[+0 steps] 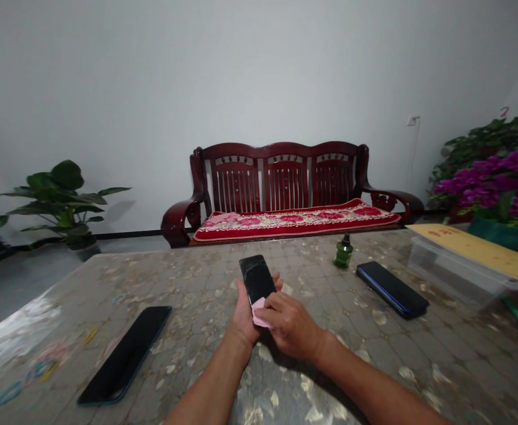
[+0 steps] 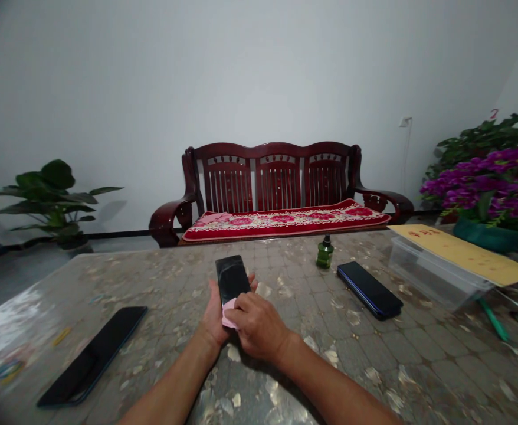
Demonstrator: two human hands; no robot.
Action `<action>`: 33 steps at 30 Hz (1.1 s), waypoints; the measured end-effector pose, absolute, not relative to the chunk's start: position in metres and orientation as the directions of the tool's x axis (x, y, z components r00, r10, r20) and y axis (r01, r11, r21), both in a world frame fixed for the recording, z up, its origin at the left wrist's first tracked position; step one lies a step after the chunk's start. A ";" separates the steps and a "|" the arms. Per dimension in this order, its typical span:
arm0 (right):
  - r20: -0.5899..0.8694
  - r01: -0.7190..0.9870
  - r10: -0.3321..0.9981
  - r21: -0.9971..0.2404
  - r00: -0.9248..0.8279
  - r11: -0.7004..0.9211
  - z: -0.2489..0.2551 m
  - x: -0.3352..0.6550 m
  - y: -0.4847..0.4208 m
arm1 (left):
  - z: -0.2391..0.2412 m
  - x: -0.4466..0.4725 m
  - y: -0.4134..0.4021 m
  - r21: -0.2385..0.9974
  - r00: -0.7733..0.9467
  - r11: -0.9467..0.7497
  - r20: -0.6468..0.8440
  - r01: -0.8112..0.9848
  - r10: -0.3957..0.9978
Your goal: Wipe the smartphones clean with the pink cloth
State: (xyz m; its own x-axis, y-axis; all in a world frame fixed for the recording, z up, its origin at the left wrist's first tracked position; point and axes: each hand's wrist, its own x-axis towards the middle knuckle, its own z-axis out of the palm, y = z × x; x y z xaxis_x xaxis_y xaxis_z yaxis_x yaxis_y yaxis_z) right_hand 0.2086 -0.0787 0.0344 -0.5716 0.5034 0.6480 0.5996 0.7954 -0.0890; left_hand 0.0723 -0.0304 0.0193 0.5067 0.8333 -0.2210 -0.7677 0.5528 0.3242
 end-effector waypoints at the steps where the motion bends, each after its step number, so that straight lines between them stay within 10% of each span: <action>1: 0.630 0.617 0.524 -0.089 -0.573 0.782 0.035 0.206 -0.079 | 0.020 0.073 -0.032 0.326 0.532 0.575 -0.218 -0.750 0.818; 15: 0.679 0.712 0.496 0.057 -0.542 0.699 0.042 0.210 -0.072 | 0.025 0.075 -0.048 0.318 0.681 0.703 -0.198 -0.636 0.705; 33: 0.754 0.835 0.571 -0.057 -0.323 0.547 0.065 0.221 -0.056 | 0.024 0.085 -0.061 0.327 0.671 0.737 -0.307 -0.591 0.674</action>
